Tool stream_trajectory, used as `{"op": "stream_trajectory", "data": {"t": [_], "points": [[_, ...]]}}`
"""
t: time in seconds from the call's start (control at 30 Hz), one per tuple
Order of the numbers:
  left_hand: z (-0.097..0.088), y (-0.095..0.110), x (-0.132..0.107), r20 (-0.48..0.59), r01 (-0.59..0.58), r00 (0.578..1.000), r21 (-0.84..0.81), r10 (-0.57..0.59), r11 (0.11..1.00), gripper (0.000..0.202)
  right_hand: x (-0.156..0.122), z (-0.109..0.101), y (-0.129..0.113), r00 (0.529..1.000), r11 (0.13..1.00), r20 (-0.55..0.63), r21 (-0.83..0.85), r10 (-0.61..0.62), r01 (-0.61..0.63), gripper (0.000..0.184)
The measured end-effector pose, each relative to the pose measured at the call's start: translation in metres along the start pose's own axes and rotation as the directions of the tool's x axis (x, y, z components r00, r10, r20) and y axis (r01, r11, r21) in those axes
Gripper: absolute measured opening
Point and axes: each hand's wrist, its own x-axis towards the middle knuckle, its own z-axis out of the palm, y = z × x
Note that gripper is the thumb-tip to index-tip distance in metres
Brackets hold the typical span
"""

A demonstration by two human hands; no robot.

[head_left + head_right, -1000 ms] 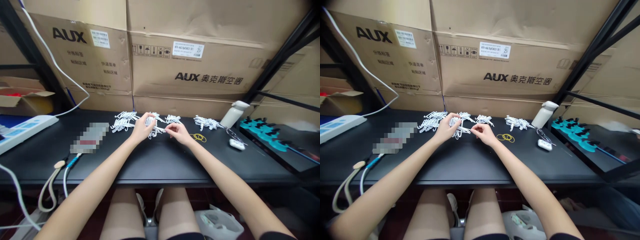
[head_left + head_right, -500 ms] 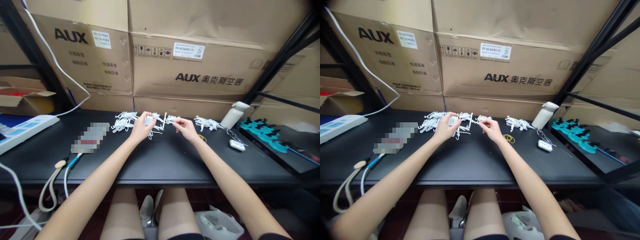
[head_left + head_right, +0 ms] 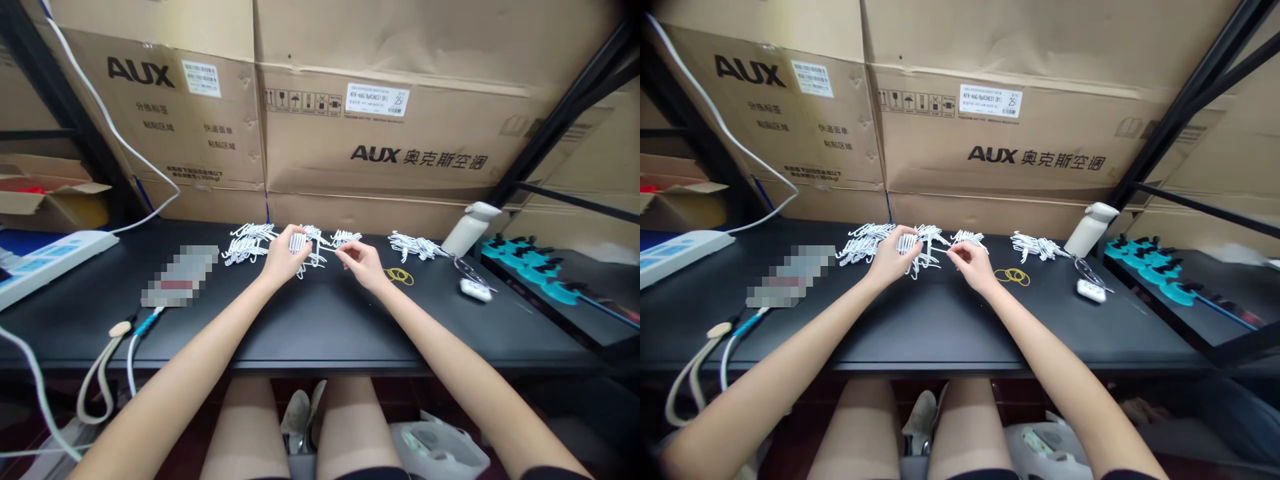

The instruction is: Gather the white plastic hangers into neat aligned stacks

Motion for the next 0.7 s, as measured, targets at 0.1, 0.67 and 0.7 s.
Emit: {"op": "stream_trajectory", "data": {"t": [0.1,0.67,0.7], "points": [[0.003,-0.002,-0.001,0.009,0.007,1.000,-0.039,-0.007,0.999,0.021,-0.003,0.007,0.002,1.000,1.000,-0.011,-0.009,-0.025,0.025,0.028],[0.010,-0.008,0.004,0.018,0.256,0.964,-0.323,-0.265,0.911,0.027,-0.003,0.014,0.002,0.987,0.980,0.001,0.116,0.163,-0.162,0.035],[0.011,-0.008,0.004,0.030,0.287,0.955,-0.328,-0.294,0.900,0.028,-0.003,0.015,0.002,0.985,0.979,0.012,0.116,0.170,-0.170,0.035]]}}
